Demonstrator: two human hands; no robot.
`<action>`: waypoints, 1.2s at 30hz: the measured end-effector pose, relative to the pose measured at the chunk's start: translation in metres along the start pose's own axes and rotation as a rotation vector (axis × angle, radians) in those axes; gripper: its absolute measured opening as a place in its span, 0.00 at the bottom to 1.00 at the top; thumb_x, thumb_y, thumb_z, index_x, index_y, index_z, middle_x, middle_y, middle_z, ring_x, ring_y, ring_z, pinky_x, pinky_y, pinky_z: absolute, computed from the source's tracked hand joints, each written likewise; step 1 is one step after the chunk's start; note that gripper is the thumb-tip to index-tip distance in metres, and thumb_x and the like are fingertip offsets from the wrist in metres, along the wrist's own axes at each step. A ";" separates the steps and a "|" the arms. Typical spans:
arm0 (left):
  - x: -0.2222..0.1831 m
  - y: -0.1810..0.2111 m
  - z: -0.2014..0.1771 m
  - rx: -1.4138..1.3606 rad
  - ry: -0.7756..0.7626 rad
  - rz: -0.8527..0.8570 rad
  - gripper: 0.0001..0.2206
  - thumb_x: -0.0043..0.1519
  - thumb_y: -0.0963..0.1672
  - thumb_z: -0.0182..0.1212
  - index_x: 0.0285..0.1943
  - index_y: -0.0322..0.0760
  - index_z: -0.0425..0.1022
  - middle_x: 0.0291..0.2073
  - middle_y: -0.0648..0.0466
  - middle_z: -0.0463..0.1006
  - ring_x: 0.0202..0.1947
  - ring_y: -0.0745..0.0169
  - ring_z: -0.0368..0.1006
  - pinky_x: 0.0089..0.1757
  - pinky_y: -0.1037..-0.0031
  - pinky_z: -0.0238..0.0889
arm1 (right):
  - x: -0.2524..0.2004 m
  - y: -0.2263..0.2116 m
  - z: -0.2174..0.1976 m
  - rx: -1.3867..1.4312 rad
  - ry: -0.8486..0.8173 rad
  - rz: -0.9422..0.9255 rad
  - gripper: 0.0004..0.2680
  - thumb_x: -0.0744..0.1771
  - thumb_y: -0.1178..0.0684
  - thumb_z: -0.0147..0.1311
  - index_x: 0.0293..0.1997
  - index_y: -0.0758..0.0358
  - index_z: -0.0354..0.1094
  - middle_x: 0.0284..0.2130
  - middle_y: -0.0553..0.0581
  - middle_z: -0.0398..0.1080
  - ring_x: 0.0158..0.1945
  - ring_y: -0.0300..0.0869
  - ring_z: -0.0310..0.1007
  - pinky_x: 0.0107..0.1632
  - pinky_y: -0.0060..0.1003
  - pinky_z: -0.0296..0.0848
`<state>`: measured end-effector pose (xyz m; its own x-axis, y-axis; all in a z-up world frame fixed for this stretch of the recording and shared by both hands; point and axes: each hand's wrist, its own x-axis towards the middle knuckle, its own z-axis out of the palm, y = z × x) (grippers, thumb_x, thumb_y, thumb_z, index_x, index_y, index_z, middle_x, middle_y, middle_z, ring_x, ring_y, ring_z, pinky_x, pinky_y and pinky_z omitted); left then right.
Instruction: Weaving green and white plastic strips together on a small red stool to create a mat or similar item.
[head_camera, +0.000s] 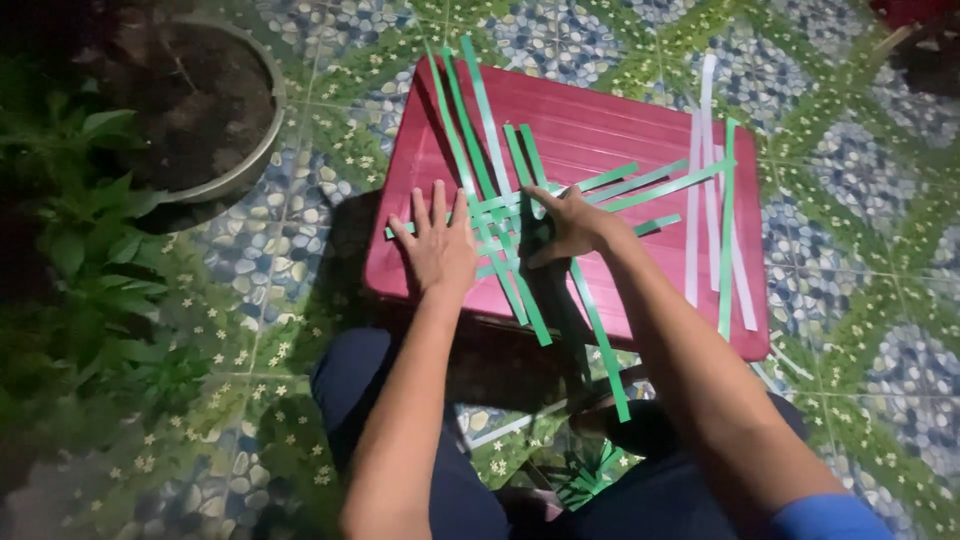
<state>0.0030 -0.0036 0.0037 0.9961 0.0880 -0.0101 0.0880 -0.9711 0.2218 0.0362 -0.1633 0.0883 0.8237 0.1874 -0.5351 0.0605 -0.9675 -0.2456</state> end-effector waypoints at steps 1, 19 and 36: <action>-0.001 0.002 -0.002 -0.002 0.000 0.003 0.19 0.63 0.49 0.32 0.65 0.57 0.50 0.66 0.58 0.44 0.66 0.52 0.33 0.55 0.42 0.26 | -0.001 0.000 -0.002 0.000 0.002 0.003 0.38 0.53 0.44 0.66 0.64 0.39 0.37 0.50 0.74 0.49 0.52 0.64 0.59 0.48 0.53 0.68; 0.001 0.001 0.005 -0.014 0.030 -0.008 0.19 0.63 0.49 0.32 0.65 0.58 0.50 0.66 0.58 0.46 0.66 0.52 0.34 0.55 0.42 0.25 | -0.013 0.030 -0.001 -0.010 0.118 -0.156 0.34 0.52 0.57 0.64 0.62 0.57 0.46 0.50 0.76 0.52 0.53 0.67 0.57 0.52 0.56 0.65; 0.000 0.009 -0.024 -0.213 0.061 -0.114 0.22 0.63 0.50 0.27 0.67 0.51 0.45 0.66 0.52 0.42 0.66 0.48 0.29 0.54 0.38 0.18 | -0.044 0.091 0.041 -0.020 0.638 -0.421 0.24 0.54 0.52 0.62 0.54 0.59 0.61 0.43 0.66 0.63 0.49 0.59 0.62 0.51 0.49 0.60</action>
